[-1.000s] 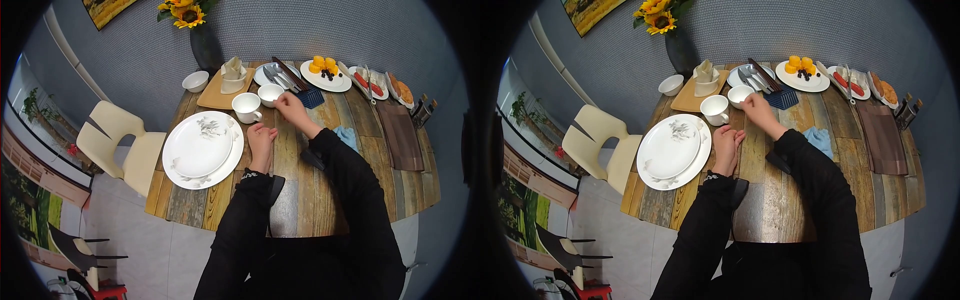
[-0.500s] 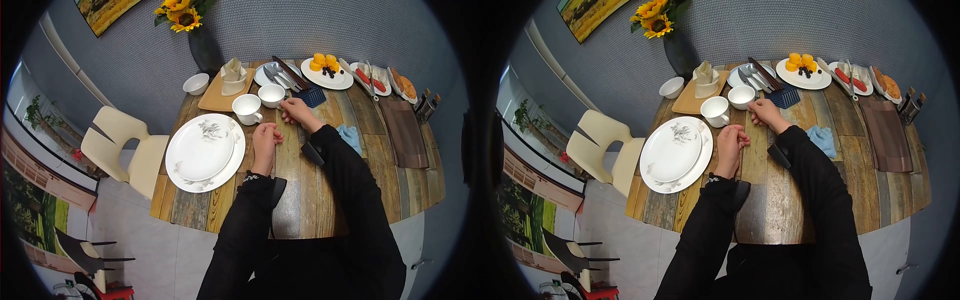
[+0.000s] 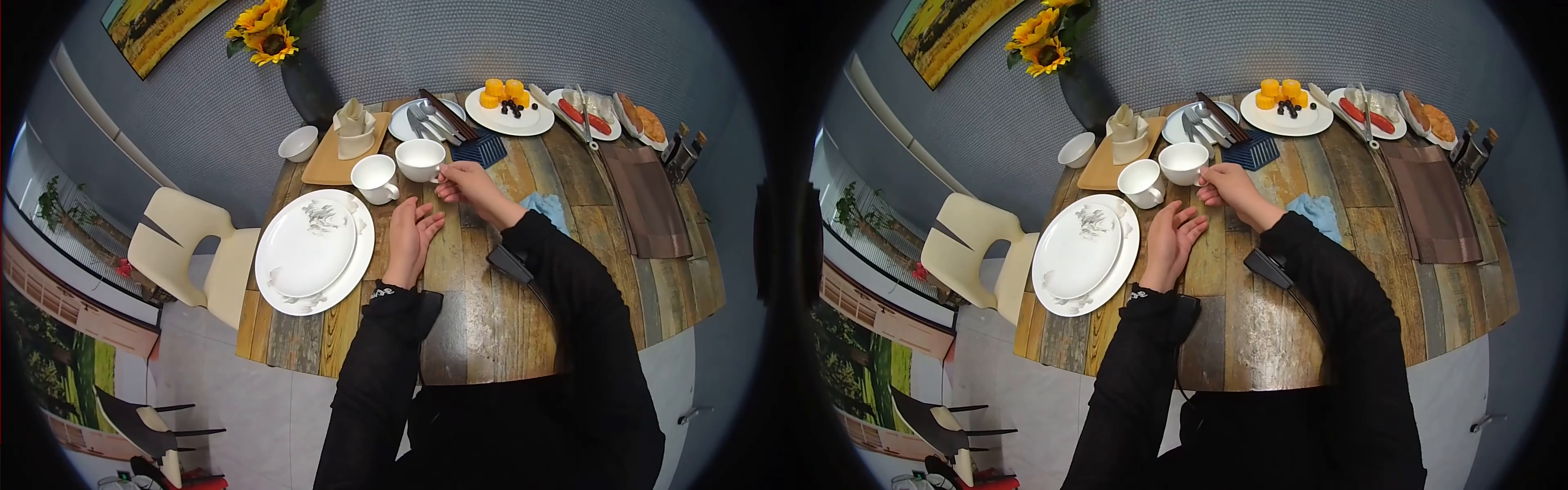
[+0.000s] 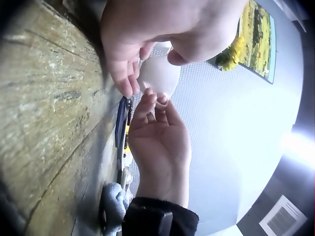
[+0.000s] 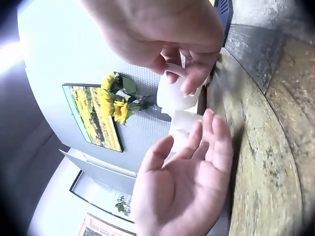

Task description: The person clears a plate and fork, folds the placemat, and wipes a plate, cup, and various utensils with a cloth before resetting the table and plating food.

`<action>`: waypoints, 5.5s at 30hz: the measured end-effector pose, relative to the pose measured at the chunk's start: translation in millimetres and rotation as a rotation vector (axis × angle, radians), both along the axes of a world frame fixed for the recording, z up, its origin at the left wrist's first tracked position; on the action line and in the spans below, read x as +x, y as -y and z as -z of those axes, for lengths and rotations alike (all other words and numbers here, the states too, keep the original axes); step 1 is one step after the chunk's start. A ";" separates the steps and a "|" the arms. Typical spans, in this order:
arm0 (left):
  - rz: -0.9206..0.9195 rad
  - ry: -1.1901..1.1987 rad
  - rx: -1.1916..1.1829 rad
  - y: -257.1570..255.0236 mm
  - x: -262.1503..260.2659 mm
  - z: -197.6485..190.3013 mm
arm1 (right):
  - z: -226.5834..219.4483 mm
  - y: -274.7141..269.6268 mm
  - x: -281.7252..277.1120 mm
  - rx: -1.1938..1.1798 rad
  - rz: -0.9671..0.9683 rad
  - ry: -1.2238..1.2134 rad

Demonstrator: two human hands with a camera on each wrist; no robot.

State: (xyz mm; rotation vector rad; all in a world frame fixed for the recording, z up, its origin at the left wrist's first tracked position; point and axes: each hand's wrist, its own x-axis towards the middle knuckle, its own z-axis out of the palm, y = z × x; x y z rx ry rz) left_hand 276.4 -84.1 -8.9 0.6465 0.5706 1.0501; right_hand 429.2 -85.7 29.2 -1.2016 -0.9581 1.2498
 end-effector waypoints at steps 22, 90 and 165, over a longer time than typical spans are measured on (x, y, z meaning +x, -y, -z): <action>0.316 0.222 0.018 46.7 33.3 -20.5 | -11.5 127.9 26.9 0.036 -0.399 0.040; 0.380 -0.405 0.353 67.1 43.5 -11.6 | 1.8 137.5 52.3 0.427 -0.432 0.728; 0.427 -0.101 0.361 64.3 35.8 -16.0 | 2.2 134.2 46.4 0.865 -0.239 0.946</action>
